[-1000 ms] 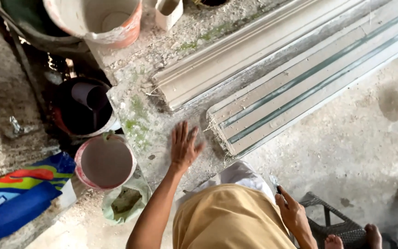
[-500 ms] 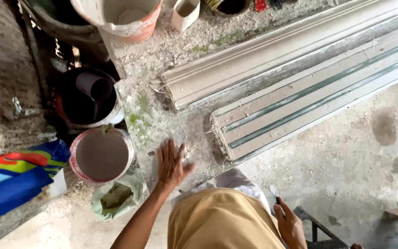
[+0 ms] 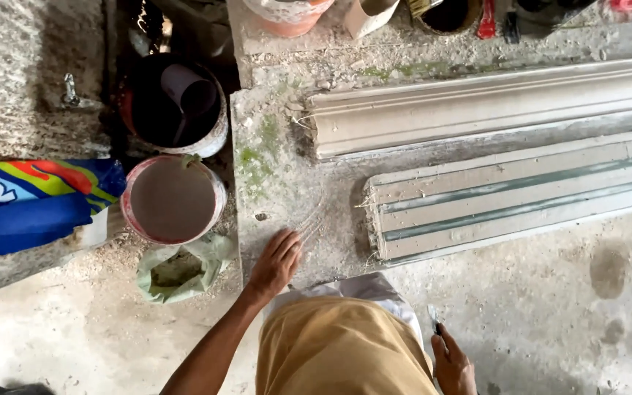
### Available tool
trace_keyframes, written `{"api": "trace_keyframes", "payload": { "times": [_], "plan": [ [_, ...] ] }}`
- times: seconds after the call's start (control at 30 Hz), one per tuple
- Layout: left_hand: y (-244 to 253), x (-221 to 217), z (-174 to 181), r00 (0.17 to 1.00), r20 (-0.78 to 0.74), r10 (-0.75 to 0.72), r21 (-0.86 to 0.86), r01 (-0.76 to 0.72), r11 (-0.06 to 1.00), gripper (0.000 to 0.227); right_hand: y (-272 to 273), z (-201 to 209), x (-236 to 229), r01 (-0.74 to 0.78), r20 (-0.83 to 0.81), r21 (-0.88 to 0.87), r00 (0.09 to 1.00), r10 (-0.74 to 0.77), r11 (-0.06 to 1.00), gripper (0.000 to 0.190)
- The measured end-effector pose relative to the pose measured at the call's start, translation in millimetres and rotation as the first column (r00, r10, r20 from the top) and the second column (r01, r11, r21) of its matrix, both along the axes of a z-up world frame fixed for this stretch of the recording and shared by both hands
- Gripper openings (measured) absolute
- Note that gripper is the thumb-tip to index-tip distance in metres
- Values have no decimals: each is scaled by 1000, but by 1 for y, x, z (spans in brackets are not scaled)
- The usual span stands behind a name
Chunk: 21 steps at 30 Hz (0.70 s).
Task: Trimming and cleaning excess plaster from decorative moldings using a scraper tool.
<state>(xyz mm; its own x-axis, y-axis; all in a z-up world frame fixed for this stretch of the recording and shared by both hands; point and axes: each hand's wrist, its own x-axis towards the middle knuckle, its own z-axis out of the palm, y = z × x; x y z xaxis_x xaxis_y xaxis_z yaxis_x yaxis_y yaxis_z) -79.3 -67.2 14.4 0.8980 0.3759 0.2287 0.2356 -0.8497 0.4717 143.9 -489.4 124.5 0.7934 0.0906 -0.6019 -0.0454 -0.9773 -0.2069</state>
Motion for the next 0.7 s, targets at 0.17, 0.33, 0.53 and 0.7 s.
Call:
{"api": "trace_keyframes", "payload": {
  "times": [0.17, 0.33, 0.53, 0.7],
  "plan": [
    [-6, 24, 41, 986, -8, 167, 14, -167, 986, 64, 22, 8, 7, -17, -76, -122, 997, 8, 992, 54],
    [-9, 68, 10, 962, -24, 272, 38, -271, 962, 52, 34, 13, 22, -207, -9, 67, 978, 208, 976, 51],
    [-21, 16, -21, 972, 35, 230, 77, -233, 970, 28, 35, -3, 53, -223, -20, 25, 975, 223, 975, 53],
    [-11, 18, 56, 955, 97, 281, 31, -285, 958, 50, 61, 12, 51, -232, -16, -17, 973, 232, 973, 50]
  ]
}}
